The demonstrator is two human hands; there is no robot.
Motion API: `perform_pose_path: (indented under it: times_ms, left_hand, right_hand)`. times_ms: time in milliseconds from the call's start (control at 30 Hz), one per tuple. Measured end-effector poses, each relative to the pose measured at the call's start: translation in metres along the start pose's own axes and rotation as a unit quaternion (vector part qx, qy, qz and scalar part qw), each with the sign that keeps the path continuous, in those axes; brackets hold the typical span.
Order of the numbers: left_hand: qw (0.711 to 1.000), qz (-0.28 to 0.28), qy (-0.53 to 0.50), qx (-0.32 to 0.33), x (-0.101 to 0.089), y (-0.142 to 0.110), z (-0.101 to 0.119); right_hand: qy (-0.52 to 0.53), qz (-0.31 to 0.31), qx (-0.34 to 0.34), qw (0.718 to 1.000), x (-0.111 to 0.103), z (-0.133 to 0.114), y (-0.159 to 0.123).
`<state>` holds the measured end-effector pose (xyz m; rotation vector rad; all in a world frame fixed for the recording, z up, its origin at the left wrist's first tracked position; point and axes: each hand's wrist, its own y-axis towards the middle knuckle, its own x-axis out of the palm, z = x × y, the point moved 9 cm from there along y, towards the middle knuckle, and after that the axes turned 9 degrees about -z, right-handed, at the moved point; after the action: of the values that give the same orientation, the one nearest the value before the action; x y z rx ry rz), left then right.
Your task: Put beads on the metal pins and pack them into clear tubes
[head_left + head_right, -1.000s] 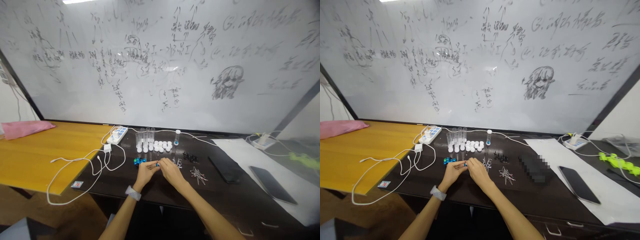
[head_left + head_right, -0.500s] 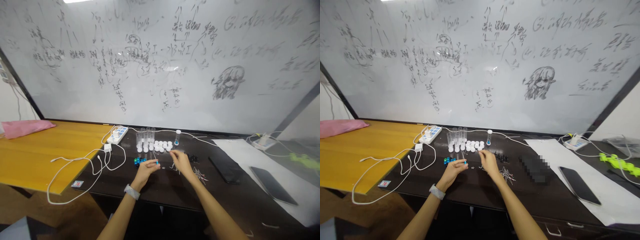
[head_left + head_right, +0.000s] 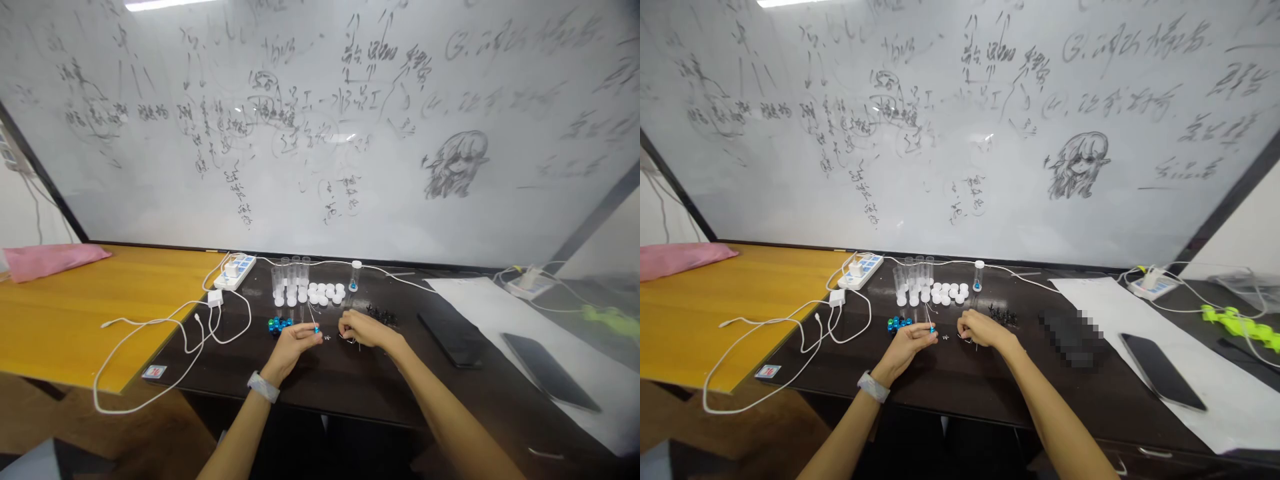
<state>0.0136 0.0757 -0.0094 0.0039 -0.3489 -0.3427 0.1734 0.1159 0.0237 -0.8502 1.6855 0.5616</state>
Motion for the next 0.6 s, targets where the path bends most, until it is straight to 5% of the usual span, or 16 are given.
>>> perform_pose_path:
  times_ms: [167, 300, 400, 600]
  left_hand:
    - [1.0, -0.006, 0.0, -0.003, 0.003, -0.001, 0.0]
    - [1.0, -0.006, -0.009, -0.005, 0.004, -0.001, 0.001]
    - [1.0, -0.009, -0.017, -0.009, 0.005, -0.001, 0.001]
    - [0.999, -0.005, -0.049, -0.019, 0.002, -0.001, -0.001]
  right_hand:
    - [-0.077, -0.019, -0.001, 0.997, 0.008, -0.01, -0.002]
    - [0.093, 0.105, -0.039, 0.989, -0.014, -0.012, -0.008]
    - [0.284, 0.207, -0.039, 0.935, -0.032, -0.004, -0.008]
    - [0.493, 0.252, -0.041, 0.832, -0.016, -0.014, 0.014]
